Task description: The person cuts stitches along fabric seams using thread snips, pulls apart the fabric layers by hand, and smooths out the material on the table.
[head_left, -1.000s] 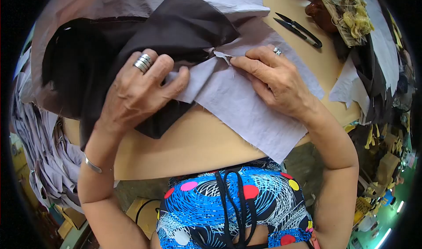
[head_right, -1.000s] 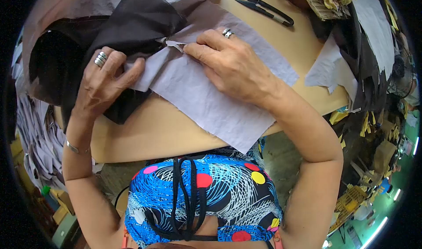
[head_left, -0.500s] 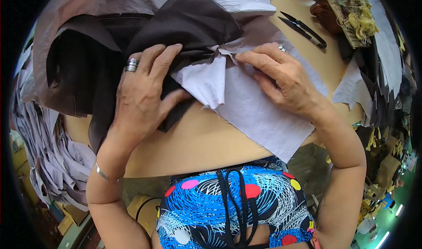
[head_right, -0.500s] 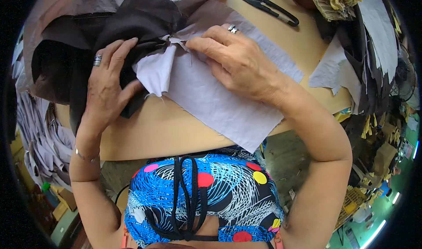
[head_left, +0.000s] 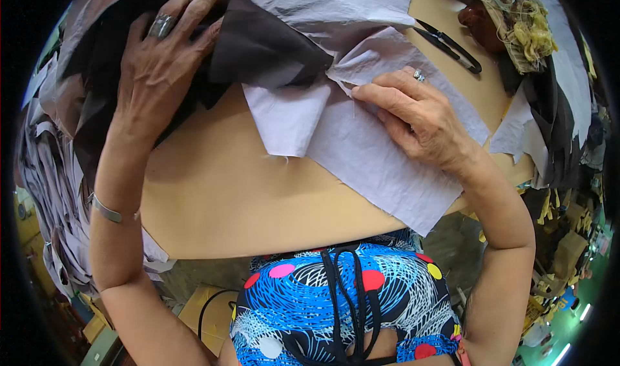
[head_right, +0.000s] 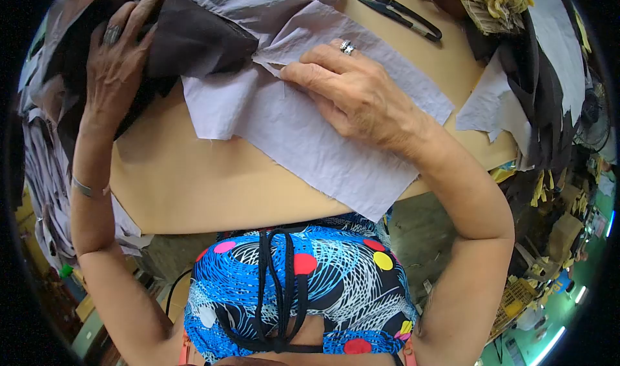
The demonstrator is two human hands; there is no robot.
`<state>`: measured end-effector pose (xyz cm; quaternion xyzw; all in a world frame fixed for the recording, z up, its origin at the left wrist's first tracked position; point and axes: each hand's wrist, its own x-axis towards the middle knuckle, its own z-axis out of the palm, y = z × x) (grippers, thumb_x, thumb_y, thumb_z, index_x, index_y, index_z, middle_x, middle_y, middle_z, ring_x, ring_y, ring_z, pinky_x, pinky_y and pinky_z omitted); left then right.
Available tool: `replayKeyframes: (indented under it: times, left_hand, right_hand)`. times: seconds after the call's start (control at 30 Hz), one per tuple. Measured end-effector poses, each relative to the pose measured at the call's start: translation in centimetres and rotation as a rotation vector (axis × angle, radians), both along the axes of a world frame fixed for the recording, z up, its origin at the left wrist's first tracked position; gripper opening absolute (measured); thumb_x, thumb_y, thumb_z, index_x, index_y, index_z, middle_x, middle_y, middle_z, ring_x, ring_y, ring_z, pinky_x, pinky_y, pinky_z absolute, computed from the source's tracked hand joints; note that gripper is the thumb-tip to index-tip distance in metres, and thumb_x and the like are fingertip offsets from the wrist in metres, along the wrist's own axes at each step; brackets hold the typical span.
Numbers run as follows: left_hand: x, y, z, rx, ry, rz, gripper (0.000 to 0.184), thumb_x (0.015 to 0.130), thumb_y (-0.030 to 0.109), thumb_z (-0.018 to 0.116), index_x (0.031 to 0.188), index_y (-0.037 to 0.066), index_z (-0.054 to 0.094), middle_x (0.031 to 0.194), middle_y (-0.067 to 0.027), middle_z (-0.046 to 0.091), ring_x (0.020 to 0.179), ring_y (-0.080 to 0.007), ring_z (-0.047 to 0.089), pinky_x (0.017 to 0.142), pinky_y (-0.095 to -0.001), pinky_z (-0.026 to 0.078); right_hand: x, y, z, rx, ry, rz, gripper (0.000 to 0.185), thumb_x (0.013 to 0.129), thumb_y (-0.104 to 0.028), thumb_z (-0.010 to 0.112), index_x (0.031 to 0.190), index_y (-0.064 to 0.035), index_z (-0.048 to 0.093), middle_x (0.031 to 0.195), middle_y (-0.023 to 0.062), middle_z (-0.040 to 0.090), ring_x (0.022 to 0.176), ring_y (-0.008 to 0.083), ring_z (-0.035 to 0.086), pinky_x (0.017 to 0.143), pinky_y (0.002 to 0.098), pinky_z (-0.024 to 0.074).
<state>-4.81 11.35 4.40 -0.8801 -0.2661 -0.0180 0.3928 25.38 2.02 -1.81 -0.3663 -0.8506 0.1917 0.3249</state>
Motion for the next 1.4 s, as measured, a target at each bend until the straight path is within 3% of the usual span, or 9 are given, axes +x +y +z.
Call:
replayKeyframes:
  times: [0.07,0.17,0.2,0.4,0.5,0.63,1.2,1.3,1.4]
  left_hand:
    - [1.2,-1.9,0.5,-0.011,-0.186,-0.053,0.025,0.078,0.011,0.062,0.103,0.016,0.064,0.131,0.0052,0.054,0.118,-0.0151,0.048,0.098,-0.0379,0.037]
    - [2.0,-6.8,1.2,-0.422,-0.26,-0.459,0.02,0.07,0.009,0.064,0.09,0.012,0.063,0.098,-0.0019,0.054,0.081,-0.016,0.053,0.075,-0.0329,0.047]
    - [1.7,-8.4,-0.5,-0.509,-0.242,-0.42,0.019,0.068,0.008,0.065,0.086,0.011,0.063,0.088,-0.0043,0.054,0.069,-0.0163,0.055,0.068,-0.0313,0.05]
    - [1.5,-10.3,-3.9,-0.644,-0.421,0.159,0.027,0.074,0.011,0.066,0.099,0.0,0.063,0.099,-0.0159,0.061,0.075,-0.0311,0.063,0.072,-0.0379,0.051]
    - [1.1,-9.0,-5.4,-0.78,-0.61,0.448,0.043,0.075,0.014,0.069,0.112,-0.003,0.057,0.105,-0.0199,0.061,0.083,-0.0391,0.061,0.077,-0.0419,0.05]
    - [1.1,-5.6,-8.4,-0.893,-0.828,0.591,0.04,0.078,0.014,0.066,0.114,-0.001,0.057,0.105,-0.0194,0.061,0.087,-0.0379,0.061,0.081,-0.0416,0.049]
    - [3.5,-2.0,-10.5,-1.012,-0.998,0.551,0.03,0.091,0.015,0.052,0.119,0.007,0.057,0.107,-0.0173,0.063,0.105,-0.0329,0.057,0.094,-0.0405,0.043]
    - [2.6,-0.3,-9.0,-0.914,-0.951,0.486,0.029,0.093,0.015,0.05,0.12,0.008,0.057,0.107,-0.0169,0.064,0.108,-0.0321,0.057,0.096,-0.0403,0.042]
    - [0.6,1.1,-6.5,-0.665,-0.673,0.348,0.028,0.095,0.015,0.048,0.121,0.01,0.057,0.108,-0.0165,0.064,0.111,-0.0312,0.056,0.099,-0.0401,0.041]
  right_hand:
    - [0.0,0.1,0.0,-0.009,0.017,0.0,0.03,0.077,0.003,0.061,0.106,-0.0039,0.061,0.095,0.0117,0.06,0.083,0.0318,0.06,0.074,0.0384,0.0495]
    - [0.0,0.0,0.1,-0.017,0.042,0.001,0.029,0.076,0.005,0.061,0.104,-0.0031,0.062,0.095,0.0122,0.06,0.084,0.032,0.061,0.073,0.0385,0.0499]
    - [-0.1,0.1,0.0,-0.013,0.051,0.003,0.029,0.075,0.005,0.061,0.104,-0.0029,0.062,0.095,0.0123,0.06,0.084,0.032,0.06,0.073,0.0384,0.05]
    - [0.0,0.0,0.0,-0.018,0.055,0.005,0.035,0.075,0.007,0.062,0.108,-0.0042,0.063,0.095,0.0115,0.061,0.083,0.0288,0.06,0.072,0.0358,0.0498]
    - [0.1,0.0,-0.2,-0.015,0.056,0.01,0.038,0.075,0.007,0.063,0.111,-0.005,0.063,0.096,0.0109,0.062,0.083,0.0273,0.06,0.072,0.0346,0.0497]
    - [0.3,-0.2,-0.2,-0.025,0.047,-0.005,0.038,0.075,0.007,0.063,0.111,-0.0047,0.063,0.097,0.0112,0.062,0.084,0.0281,0.061,0.073,0.0349,0.0498]
    - [-0.1,-0.2,0.0,0.039,0.034,-0.013,0.032,0.074,0.005,0.061,0.105,-0.0025,0.059,0.096,0.0124,0.06,0.087,0.0308,0.061,0.076,0.037,0.0499]
    - [0.1,-0.4,0.1,0.058,0.022,-0.034,0.033,0.074,0.004,0.062,0.106,-0.0026,0.058,0.097,0.0132,0.06,0.087,0.0311,0.06,0.076,0.0374,0.0498]
    - [0.1,-0.2,-0.2,0.045,0.063,-0.059,0.034,0.074,0.004,0.061,0.107,-0.0026,0.058,0.098,0.0134,0.059,0.087,0.0313,0.06,0.076,0.0377,0.0495]
